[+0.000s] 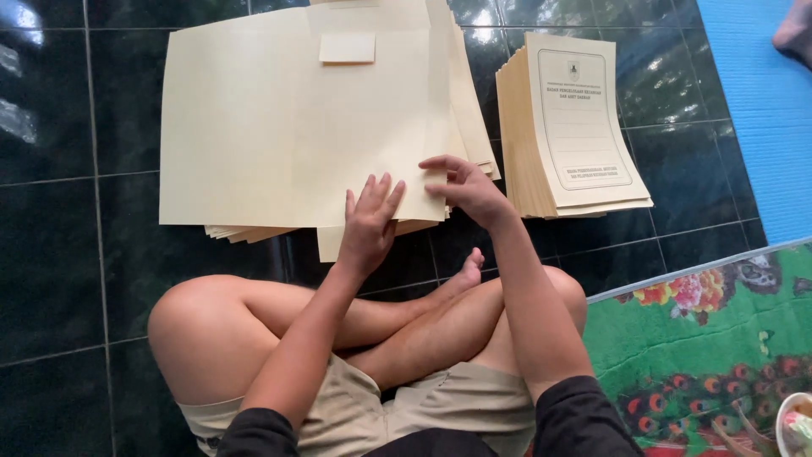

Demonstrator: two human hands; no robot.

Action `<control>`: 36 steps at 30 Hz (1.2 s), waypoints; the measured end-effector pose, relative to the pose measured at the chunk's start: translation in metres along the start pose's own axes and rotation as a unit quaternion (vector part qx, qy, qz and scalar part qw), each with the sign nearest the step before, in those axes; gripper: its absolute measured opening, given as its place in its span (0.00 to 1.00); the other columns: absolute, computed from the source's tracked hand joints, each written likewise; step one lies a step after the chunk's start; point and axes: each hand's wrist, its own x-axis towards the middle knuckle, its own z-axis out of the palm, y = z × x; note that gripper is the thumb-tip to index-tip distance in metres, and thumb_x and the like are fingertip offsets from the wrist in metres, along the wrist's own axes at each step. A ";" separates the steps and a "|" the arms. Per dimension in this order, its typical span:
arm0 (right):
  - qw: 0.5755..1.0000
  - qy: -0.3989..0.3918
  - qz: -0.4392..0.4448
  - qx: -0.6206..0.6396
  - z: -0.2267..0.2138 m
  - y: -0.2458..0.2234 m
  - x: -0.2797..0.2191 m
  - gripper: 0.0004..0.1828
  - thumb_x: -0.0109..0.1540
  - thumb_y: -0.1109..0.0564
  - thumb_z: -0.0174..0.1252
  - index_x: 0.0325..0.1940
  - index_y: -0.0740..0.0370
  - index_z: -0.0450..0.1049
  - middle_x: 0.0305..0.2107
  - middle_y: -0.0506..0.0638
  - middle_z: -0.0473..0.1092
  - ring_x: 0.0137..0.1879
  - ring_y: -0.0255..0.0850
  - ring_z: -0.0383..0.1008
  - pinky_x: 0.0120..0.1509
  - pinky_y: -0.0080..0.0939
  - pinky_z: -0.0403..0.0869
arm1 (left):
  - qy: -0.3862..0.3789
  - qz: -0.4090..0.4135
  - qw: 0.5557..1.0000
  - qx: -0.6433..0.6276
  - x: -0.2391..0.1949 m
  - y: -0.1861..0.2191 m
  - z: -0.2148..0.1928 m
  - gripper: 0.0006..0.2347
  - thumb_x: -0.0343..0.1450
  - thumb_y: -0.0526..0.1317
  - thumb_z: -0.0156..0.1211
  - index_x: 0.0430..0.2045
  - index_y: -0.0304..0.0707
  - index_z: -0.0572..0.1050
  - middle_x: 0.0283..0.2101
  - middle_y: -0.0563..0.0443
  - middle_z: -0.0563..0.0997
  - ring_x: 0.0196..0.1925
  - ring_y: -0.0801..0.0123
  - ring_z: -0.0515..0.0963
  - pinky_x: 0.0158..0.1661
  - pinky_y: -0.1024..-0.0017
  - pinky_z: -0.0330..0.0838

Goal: Folding the internal flaps of document covers and stacking them neatly on the floor.

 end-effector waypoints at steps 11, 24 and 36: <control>0.985 0.039 0.047 0.162 -0.010 0.010 0.011 0.32 0.56 0.73 0.59 0.58 0.51 0.61 0.42 0.57 0.75 0.41 0.46 0.81 0.38 0.39 0.77 | 0.054 0.057 0.995 0.058 -0.004 0.021 -0.004 0.30 0.69 0.38 0.57 0.70 0.58 0.65 0.73 0.45 0.65 0.75 0.46 0.62 0.63 0.30 0.57; 0.959 0.116 0.020 0.256 -0.019 0.018 0.032 0.22 0.63 0.59 0.64 0.60 0.56 0.69 0.47 0.53 0.75 0.53 0.50 0.81 0.57 0.54 0.81 | 0.061 0.178 0.977 0.104 -0.022 0.028 0.001 0.31 0.68 0.34 0.56 0.71 0.60 0.64 0.75 0.47 0.63 0.76 0.44 0.60 0.65 0.38 0.59; 0.890 0.178 -0.046 0.417 -0.097 0.014 0.077 0.10 0.61 0.60 0.70 0.43 0.53 0.76 0.37 0.45 0.75 0.48 0.42 0.82 0.57 0.44 0.81 | -0.003 0.246 0.966 0.074 -0.056 0.036 -0.011 0.31 0.66 0.43 0.60 0.69 0.60 0.66 0.75 0.47 0.63 0.76 0.41 0.58 0.67 0.42 0.55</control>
